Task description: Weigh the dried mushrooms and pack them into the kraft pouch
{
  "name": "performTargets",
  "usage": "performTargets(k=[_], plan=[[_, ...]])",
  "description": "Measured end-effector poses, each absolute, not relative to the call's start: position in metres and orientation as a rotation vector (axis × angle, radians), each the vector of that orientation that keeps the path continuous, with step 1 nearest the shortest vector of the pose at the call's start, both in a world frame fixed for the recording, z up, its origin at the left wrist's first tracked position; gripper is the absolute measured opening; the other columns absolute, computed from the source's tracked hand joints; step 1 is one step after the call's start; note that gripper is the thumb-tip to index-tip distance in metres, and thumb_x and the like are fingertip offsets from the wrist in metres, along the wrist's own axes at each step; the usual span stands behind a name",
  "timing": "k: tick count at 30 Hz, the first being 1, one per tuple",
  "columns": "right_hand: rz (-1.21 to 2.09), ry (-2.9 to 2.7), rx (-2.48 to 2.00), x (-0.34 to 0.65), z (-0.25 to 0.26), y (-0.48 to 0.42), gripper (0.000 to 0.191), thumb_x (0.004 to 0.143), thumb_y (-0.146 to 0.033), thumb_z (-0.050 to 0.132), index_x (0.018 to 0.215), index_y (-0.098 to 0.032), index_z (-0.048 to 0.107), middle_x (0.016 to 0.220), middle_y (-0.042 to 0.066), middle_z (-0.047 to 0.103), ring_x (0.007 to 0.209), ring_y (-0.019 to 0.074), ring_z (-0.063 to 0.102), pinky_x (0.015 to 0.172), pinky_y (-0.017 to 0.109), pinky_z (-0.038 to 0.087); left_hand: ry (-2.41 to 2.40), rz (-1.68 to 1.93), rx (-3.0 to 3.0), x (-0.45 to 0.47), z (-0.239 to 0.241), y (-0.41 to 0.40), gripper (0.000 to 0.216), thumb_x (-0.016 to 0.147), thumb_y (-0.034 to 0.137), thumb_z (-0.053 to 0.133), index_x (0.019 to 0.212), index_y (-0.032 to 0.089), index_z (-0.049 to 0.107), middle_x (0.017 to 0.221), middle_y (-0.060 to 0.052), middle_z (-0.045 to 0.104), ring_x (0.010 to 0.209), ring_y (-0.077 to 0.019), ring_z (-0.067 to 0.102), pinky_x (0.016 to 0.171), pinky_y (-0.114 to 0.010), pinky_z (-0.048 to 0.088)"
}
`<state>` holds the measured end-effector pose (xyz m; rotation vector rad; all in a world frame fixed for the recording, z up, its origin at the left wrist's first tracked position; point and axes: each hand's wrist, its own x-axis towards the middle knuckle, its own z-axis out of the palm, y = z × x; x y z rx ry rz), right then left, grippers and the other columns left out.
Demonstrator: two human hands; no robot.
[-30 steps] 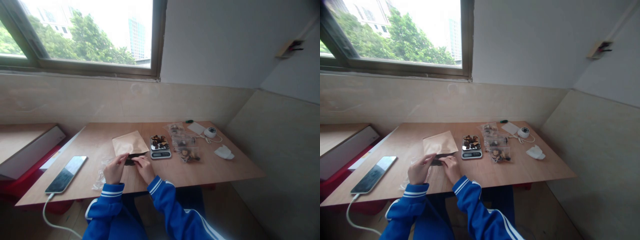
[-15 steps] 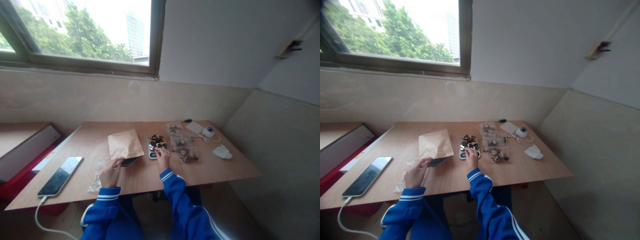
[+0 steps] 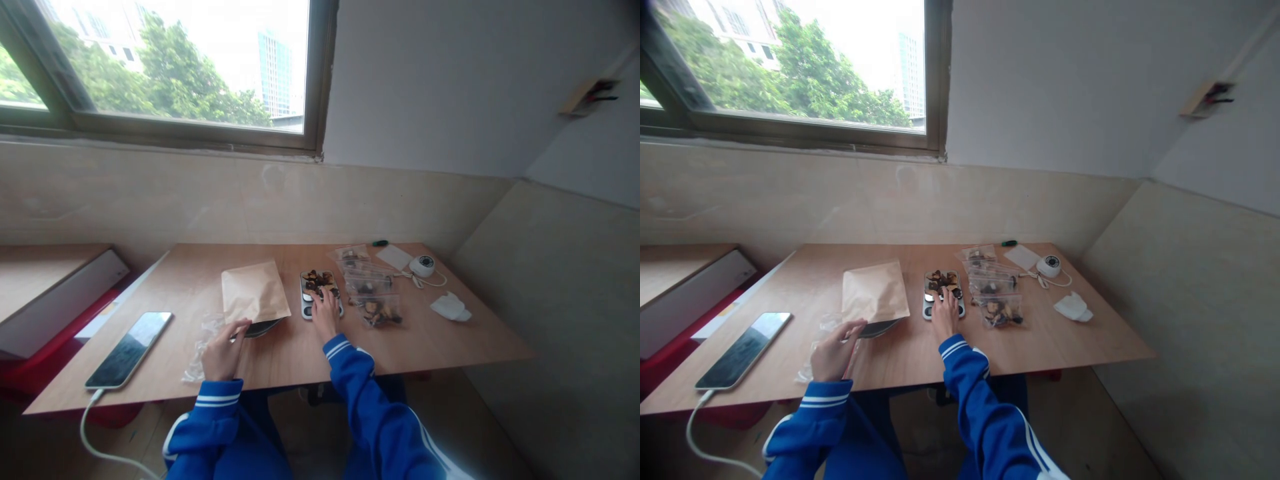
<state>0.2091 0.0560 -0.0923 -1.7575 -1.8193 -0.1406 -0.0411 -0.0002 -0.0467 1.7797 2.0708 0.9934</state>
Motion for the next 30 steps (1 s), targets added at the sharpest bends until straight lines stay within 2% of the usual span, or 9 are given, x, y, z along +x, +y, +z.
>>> performTargets(k=[6,11,14,17,22,27,30], plan=[[-0.120,-1.743,-1.697,0.216,-0.093,0.048,0.039,0.085,-0.011,0.044,0.117,-0.024,0.061,0.129,0.011,0.049,0.114,0.0267,0.041,0.094,0.043,0.032,2.053,0.929,1.843,-0.042,-0.055,-0.003,0.022,0.085,0.039,0.050,0.096,0.031,0.067,0.110,0.003,0.067,0.097,-0.0178,0.062,0.074,-0.025,0.046],[-0.085,-1.633,-1.628,0.222,-0.109,0.012,0.031,0.083,-0.008,0.044,0.096,-0.023,0.068,0.114,0.008,0.058,0.102,0.0234,0.048,0.089,0.038,0.031,1.925,1.038,2.001,-0.064,-0.078,-0.008,0.030,0.081,0.031,0.043,0.102,0.021,0.061,0.116,-0.006,0.062,0.107,-0.0219,0.058,0.094,-0.035,0.044],[-0.060,-1.606,-1.626,0.226,-0.122,-0.013,0.031,0.079,-0.005,0.046,0.090,-0.024,0.068,0.108,0.006,0.060,0.096,0.0220,0.050,0.086,0.036,0.031,2.062,1.104,1.966,-0.084,-0.095,-0.016,0.039,0.080,0.023,0.033,0.110,0.016,0.057,0.116,-0.011,0.059,0.113,-0.0238,0.054,0.100,-0.038,0.040],[-0.030,-1.587,-1.632,0.230,-0.131,-0.028,0.030,0.077,-0.004,0.047,0.084,-0.024,0.068,0.102,0.005,0.061,0.091,0.0214,0.051,0.084,0.034,0.032,2.094,0.924,1.956,-0.099,-0.107,-0.026,0.043,0.079,0.034,0.038,0.113,0.016,0.055,0.114,-0.013,0.060,0.109,-0.0273,0.056,0.095,-0.041,0.044],[0.003,-1.596,-1.604,0.231,-0.137,-0.032,0.029,0.074,-0.002,0.047,0.076,-0.023,0.067,0.094,0.005,0.062,0.087,0.0207,0.051,0.081,0.033,0.033,2.106,0.707,1.843,-0.108,-0.108,-0.035,0.057,0.077,0.051,0.044,0.123,0.017,0.051,0.106,-0.011,0.065,0.100,-0.0272,0.060,0.085,-0.038,0.047],[0.025,-1.576,-1.573,0.230,-0.139,-0.031,0.029,0.074,-0.002,0.046,0.074,-0.022,0.067,0.093,0.005,0.061,0.088,0.0211,0.052,0.081,0.034,0.035,2.164,0.622,1.757,-0.103,-0.096,-0.035,0.051,0.076,0.046,0.042,0.114,0.015,0.055,0.081,-0.008,0.066,0.083,-0.0258,0.063,0.073,-0.035,0.048],[0.045,-1.563,-1.559,0.229,-0.135,-0.033,0.030,0.072,-0.001,0.045,0.073,-0.022,0.067,0.093,0.005,0.061,0.088,0.0213,0.052,0.081,0.035,0.037,2.300,0.650,1.758,-0.093,-0.079,-0.042,0.043,0.078,0.040,0.036,0.106,0.016,0.058,0.084,-0.009,0.064,0.079,-0.0245,0.062,0.071,-0.035,0.047]])
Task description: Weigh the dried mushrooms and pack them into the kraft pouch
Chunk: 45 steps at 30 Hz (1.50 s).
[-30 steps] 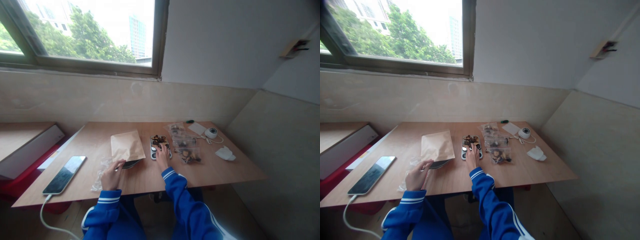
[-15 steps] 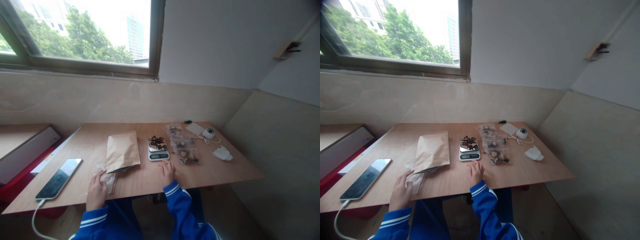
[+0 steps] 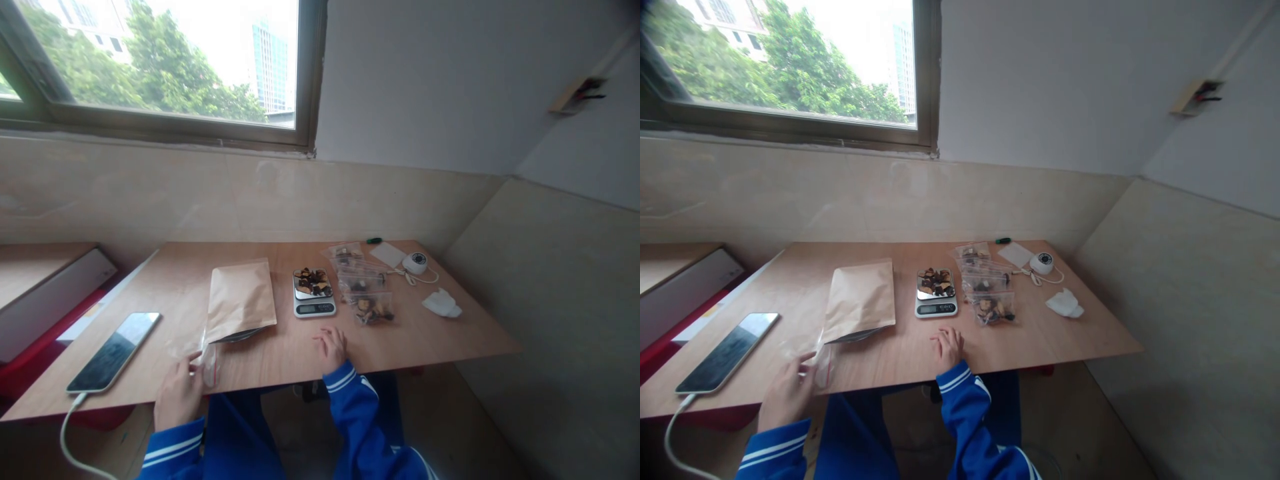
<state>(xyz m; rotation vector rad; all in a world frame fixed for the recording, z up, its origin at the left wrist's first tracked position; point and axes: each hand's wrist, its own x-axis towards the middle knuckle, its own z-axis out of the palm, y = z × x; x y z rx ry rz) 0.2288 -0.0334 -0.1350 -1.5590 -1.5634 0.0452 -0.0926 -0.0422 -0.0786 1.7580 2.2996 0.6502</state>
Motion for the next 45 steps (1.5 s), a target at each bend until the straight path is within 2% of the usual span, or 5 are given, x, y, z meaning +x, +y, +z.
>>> performTargets(k=[10,16,26,40,45], plan=[[0.810,-1.511,-1.201,0.179,-0.067,-0.057,0.023,0.090,-0.026,0.044,0.095,-0.019,0.065,0.087,0.006,0.064,0.074,0.0158,0.059,0.066,0.028,0.048,2.158,0.800,1.603,-0.049,0.005,-0.073,0.036,0.077,0.048,0.048,0.101,0.024,0.059,0.075,-0.003,0.062,0.062,-0.0207,0.060,0.052,-0.031,0.045],[1.267,-1.221,-0.978,0.154,-0.032,-0.063,0.041,0.087,-0.053,0.046,0.099,-0.017,0.062,0.083,0.005,0.067,0.066,0.0132,0.060,0.061,0.025,0.049,1.604,1.095,1.992,0.014,0.013,-0.073,0.044,0.085,0.050,0.045,0.119,0.023,0.053,0.086,-0.004,0.058,0.072,-0.0170,0.058,0.068,-0.031,0.052],[1.107,-1.125,-1.218,0.186,-0.027,-0.062,0.041,0.070,-0.057,0.067,0.071,-0.016,0.065,0.063,0.004,0.065,0.058,0.0152,0.059,0.059,0.028,0.048,1.360,1.135,2.155,0.048,-0.005,-0.069,0.040,0.088,0.035,0.048,0.127,0.028,0.050,0.116,-0.008,0.054,0.110,-0.0209,0.055,0.092,-0.035,0.048],[1.246,-1.028,-1.245,0.235,-0.031,-0.021,0.052,0.056,-0.067,0.069,0.059,-0.020,0.047,0.040,-0.006,0.047,0.036,0.0093,0.046,0.039,0.021,0.035,1.429,1.371,1.977,0.049,-0.001,-0.042,0.034,0.088,0.038,0.048,0.115,0.022,0.061,0.085,-0.003,0.058,0.071,-0.0121,0.059,0.058,-0.020,0.051],[1.087,-1.247,-1.235,0.260,-0.040,0.012,0.050,0.064,-0.065,0.064,0.081,-0.017,0.063,0.076,0.005,0.065,0.061,0.0144,0.058,0.052,0.025,0.045,1.435,1.356,2.000,0.050,0.008,-0.024,0.037,0.087,0.041,0.048,0.117,0.025,0.061,0.075,0.000,0.055,0.066,-0.0113,0.058,0.065,-0.023,0.051]])
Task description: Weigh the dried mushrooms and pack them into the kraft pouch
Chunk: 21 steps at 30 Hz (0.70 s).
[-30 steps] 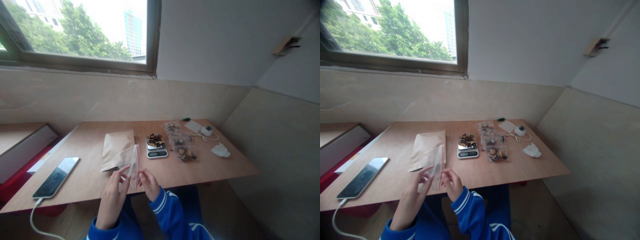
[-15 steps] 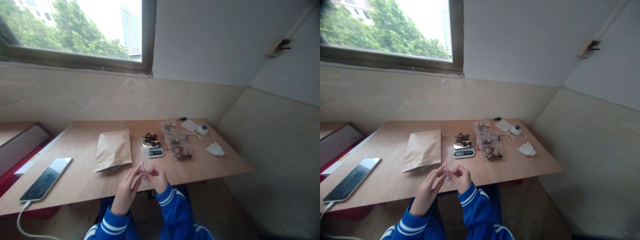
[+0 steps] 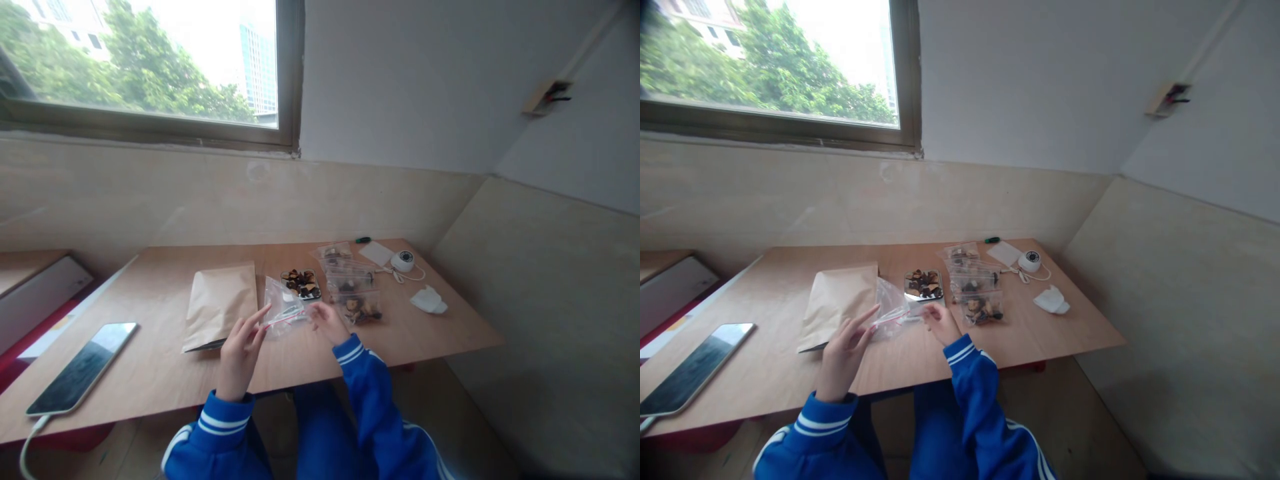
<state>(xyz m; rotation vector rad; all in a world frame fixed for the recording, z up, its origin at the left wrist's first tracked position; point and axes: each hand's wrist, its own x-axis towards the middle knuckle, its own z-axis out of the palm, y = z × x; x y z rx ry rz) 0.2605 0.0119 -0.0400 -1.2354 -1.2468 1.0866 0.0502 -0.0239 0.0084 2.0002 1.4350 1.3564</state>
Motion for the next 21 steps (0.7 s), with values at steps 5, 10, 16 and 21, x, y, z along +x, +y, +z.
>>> performTargets(k=[5,10,16,21], plan=[[0.821,-1.476,-1.269,0.273,-0.049,0.052,0.048,0.076,-0.058,0.056,0.105,-0.021,0.064,0.112,0.009,0.060,0.095,0.0193,0.058,0.082,0.032,0.047,1.449,1.287,1.887,0.051,0.003,-0.003,0.036,0.085,0.046,0.049,0.110,0.025,0.065,0.076,-0.001,0.057,0.067,-0.0125,0.059,0.064,-0.024,0.050],[0.547,-1.441,-1.403,0.278,-0.072,0.079,0.044,0.089,-0.052,0.039,0.099,-0.018,0.064,0.100,0.010,0.063,0.098,0.0218,0.057,0.091,0.038,0.042,1.557,1.368,1.744,0.041,-0.004,0.010,0.038,0.080,0.050,0.054,0.104,0.024,0.067,0.081,-0.002,0.061,0.068,-0.0143,0.060,0.064,-0.026,0.049],[-0.001,-1.469,-1.762,0.262,-0.102,0.092,0.029,0.079,-0.037,0.059,0.097,-0.014,0.061,0.097,0.014,0.057,0.097,0.0277,0.051,0.090,0.044,0.038,1.590,1.471,1.744,0.049,-0.005,0.017,0.043,0.082,0.047,0.055,0.118,0.025,0.061,0.078,0.000,0.059,0.067,-0.0125,0.056,0.065,-0.024,0.048],[0.019,-1.468,-1.818,0.254,-0.106,0.098,0.023,0.076,-0.025,0.062,0.096,-0.014,0.062,0.093,0.012,0.056,0.094,0.0281,0.051,0.085,0.040,0.041,1.562,1.433,1.829,0.060,-0.007,0.017,0.044,0.085,0.044,0.051,0.125,0.025,0.055,0.076,0.001,0.056,0.064,-0.0116,0.053,0.067,-0.025,0.048]])
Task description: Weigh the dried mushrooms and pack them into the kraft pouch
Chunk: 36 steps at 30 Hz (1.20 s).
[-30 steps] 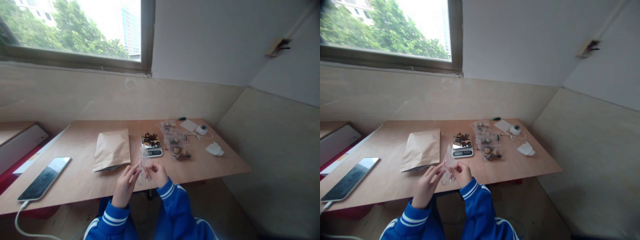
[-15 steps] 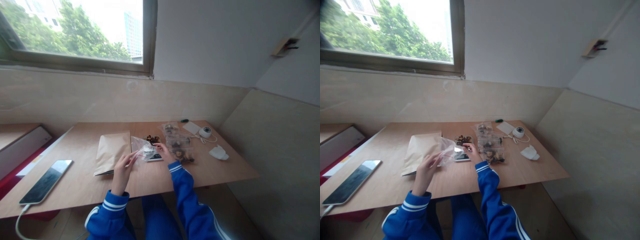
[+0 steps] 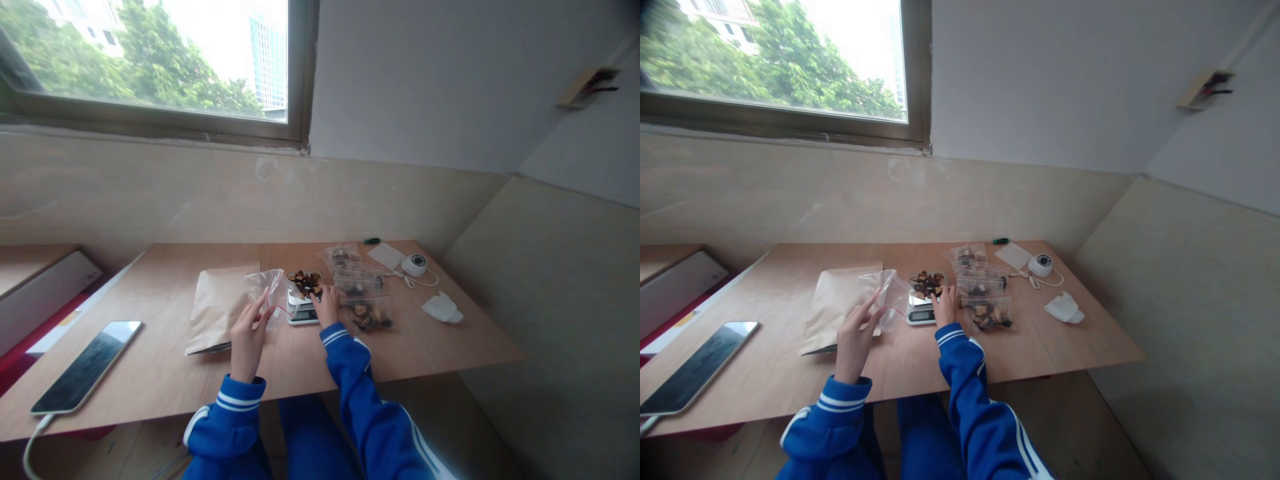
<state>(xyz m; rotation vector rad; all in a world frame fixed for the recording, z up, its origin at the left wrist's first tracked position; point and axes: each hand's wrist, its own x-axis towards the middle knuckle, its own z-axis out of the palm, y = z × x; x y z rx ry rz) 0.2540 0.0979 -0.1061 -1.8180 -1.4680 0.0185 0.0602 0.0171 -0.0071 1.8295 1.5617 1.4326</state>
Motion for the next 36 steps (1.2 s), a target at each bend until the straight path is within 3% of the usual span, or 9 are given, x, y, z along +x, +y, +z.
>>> performTargets(k=[5,10,14,18,22,27,36], plan=[[0.172,-1.414,-1.716,0.257,-0.106,0.100,0.019,0.071,-0.017,0.063,0.090,-0.017,0.064,0.091,0.009,0.055,0.089,0.0257,0.054,0.083,0.038,0.044,1.552,1.427,1.816,0.061,-0.012,0.016,0.041,0.085,0.045,0.049,0.118,0.023,0.060,0.080,-0.001,0.059,0.067,-0.0130,0.056,0.065,-0.026,0.048],[0.329,-1.296,-1.610,0.261,-0.104,0.099,0.018,0.066,-0.014,0.066,0.084,-0.017,0.067,0.088,0.007,0.058,0.080,0.0215,0.057,0.079,0.035,0.047,1.623,1.374,1.796,0.062,-0.020,0.016,0.036,0.084,0.050,0.049,0.091,0.020,0.068,0.082,-0.003,0.061,0.068,-0.0156,0.058,0.067,-0.030,0.048],[0.347,-1.257,-1.586,0.266,-0.102,0.099,0.013,0.068,-0.016,0.063,0.080,-0.016,0.066,0.084,0.007,0.061,0.073,0.0187,0.057,0.073,0.033,0.048,1.723,1.443,1.810,0.068,-0.022,0.016,0.036,0.083,0.052,0.048,0.079,0.020,0.064,0.081,-0.005,0.060,0.082,-0.0211,0.057,0.078,-0.036,0.046],[0.362,-1.214,-1.559,0.267,-0.102,0.100,0.011,0.068,-0.019,0.062,0.078,-0.016,0.066,0.082,0.007,0.063,0.072,0.0192,0.058,0.073,0.036,0.050,1.658,1.489,1.796,0.074,-0.020,0.015,0.032,0.085,0.047,0.047,0.073,0.019,0.055,0.103,-0.009,0.061,0.102,-0.0233,0.057,0.090,-0.039,0.044],[0.396,-1.163,-1.517,0.267,-0.101,0.100,0.013,0.068,-0.024,0.062,0.077,-0.015,0.065,0.083,0.009,0.066,0.071,0.0195,0.061,0.068,0.035,0.052,1.577,1.470,1.809,0.078,-0.021,0.012,0.027,0.087,0.043,0.045,0.078,0.019,0.053,0.116,-0.011,0.060,0.113,-0.0238,0.054,0.094,-0.039,0.042],[0.434,-1.116,-1.462,0.269,-0.092,0.099,0.015,0.071,-0.026,0.059,0.078,-0.015,0.067,0.081,0.009,0.070,0.072,0.0198,0.064,0.072,0.036,0.053,1.606,1.337,1.770,0.081,-0.029,0.012,0.034,0.087,0.045,0.045,0.104,0.018,0.057,0.084,-0.005,0.066,0.085,-0.0207,0.064,0.078,-0.033,0.048],[0.520,-1.086,-1.353,0.265,-0.058,0.087,0.020,0.072,-0.030,0.061,0.082,-0.013,0.066,0.087,0.012,0.071,0.077,0.0211,0.067,0.075,0.036,0.054,1.673,1.241,1.759,0.089,-0.042,0.023,0.038,0.088,0.046,0.042,0.104,0.016,0.058,0.084,-0.007,0.067,0.081,-0.0225,0.064,0.074,-0.035,0.048]])
